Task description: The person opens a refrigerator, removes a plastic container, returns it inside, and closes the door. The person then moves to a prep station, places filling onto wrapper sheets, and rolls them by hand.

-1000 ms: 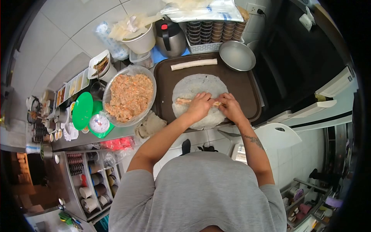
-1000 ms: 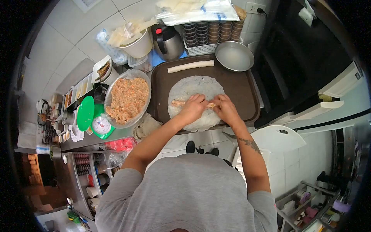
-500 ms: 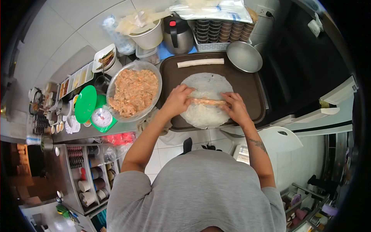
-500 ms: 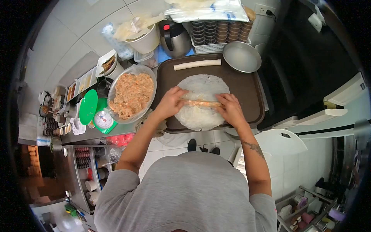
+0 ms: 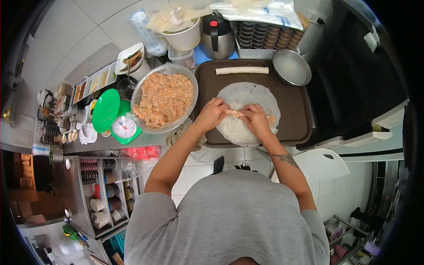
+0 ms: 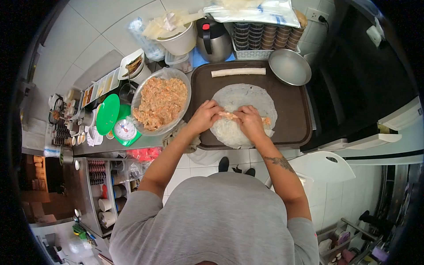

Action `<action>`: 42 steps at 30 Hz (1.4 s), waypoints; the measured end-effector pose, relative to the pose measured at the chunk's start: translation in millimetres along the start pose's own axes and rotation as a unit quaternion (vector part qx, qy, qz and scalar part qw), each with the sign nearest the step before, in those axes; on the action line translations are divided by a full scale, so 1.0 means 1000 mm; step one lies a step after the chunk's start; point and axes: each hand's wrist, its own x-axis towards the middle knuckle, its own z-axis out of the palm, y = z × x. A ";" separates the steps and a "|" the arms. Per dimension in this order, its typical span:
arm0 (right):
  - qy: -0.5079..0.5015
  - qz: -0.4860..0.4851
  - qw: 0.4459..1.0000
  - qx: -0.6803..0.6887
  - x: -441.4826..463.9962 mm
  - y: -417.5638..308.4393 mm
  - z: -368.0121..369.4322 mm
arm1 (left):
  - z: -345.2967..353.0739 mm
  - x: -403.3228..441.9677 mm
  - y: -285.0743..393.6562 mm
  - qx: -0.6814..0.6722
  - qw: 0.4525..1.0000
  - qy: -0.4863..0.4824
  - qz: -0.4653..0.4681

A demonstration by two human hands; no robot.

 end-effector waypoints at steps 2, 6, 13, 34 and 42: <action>-0.005 0.012 1.000 0.006 0.001 -0.002 0.000 | 0.000 0.001 -0.007 0.000 1.000 0.003 0.023; -0.012 0.012 0.999 -0.050 0.002 -0.009 0.003 | -0.006 0.001 0.002 -0.021 0.999 0.032 0.022; 0.047 0.066 0.997 0.008 -0.014 -0.018 -0.046 | -0.016 -0.007 0.016 0.022 0.999 0.049 0.002; -0.036 0.063 0.997 0.007 -0.059 -0.017 -0.054 | -0.002 0.015 0.038 -0.123 0.984 -0.116 0.049; -0.051 0.041 0.998 0.002 -0.063 -0.012 -0.056 | 0.006 -0.010 0.065 0.027 0.981 -0.117 0.153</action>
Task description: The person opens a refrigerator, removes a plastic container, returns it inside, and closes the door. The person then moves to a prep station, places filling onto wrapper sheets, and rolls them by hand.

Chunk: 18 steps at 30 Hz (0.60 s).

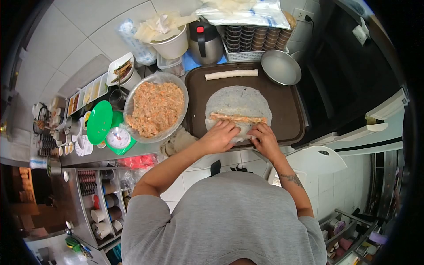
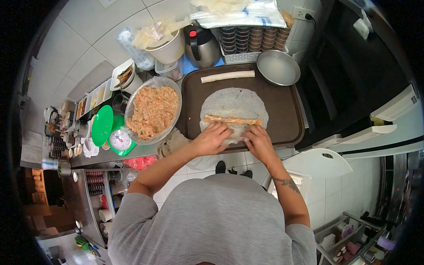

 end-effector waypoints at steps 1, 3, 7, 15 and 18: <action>-0.009 -0.003 1.000 0.010 0.001 -0.002 -0.002 | 0.006 0.001 0.003 0.008 0.999 0.042 -0.016; -0.028 -0.009 0.999 0.029 0.003 -0.005 -0.009 | 0.014 0.004 -0.004 0.034 0.999 0.021 0.008; 0.093 0.072 0.989 0.093 0.014 0.002 -0.021 | 0.026 0.007 -0.007 0.059 0.996 0.064 0.035; 0.051 0.086 0.995 0.015 0.017 0.041 -0.017 | 0.027 0.005 -0.005 0.055 0.995 0.078 0.024; 0.046 0.095 0.994 0.021 0.019 0.032 -0.025 | 0.027 0.005 -0.005 0.053 0.995 0.079 0.022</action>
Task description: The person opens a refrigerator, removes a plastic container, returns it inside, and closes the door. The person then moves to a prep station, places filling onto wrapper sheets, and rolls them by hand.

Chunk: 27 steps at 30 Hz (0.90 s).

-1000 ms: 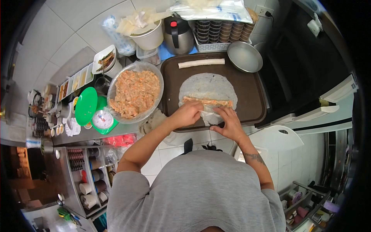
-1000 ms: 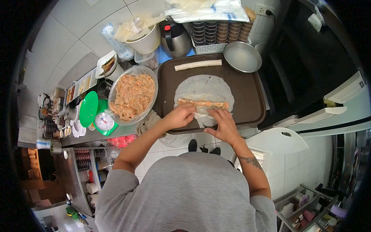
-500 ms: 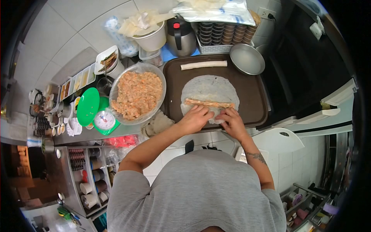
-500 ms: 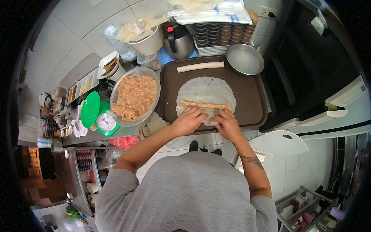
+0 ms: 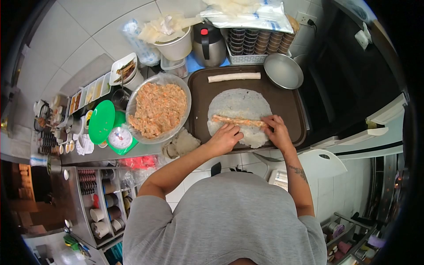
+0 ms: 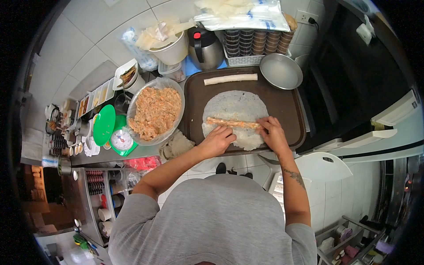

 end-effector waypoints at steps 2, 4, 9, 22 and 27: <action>0.064 -0.040 0.997 -0.028 0.005 -0.015 0.001 | 0.000 0.000 -0.001 0.002 1.000 -0.002 -0.004; 0.062 -0.054 0.996 -0.024 0.006 -0.013 0.007 | 0.001 0.000 0.000 0.004 1.000 -0.005 -0.004; -0.040 -0.010 0.999 -0.022 0.010 -0.001 0.012 | -0.004 0.003 -0.002 -0.002 1.000 -0.024 0.002; 0.019 -0.094 0.994 -0.048 0.022 -0.022 0.039 | -0.004 0.005 -0.001 -0.005 0.999 -0.034 0.005; -0.056 -0.093 0.992 -0.068 0.026 -0.014 0.042 | -0.003 0.009 -0.006 -0.031 0.999 -0.024 0.011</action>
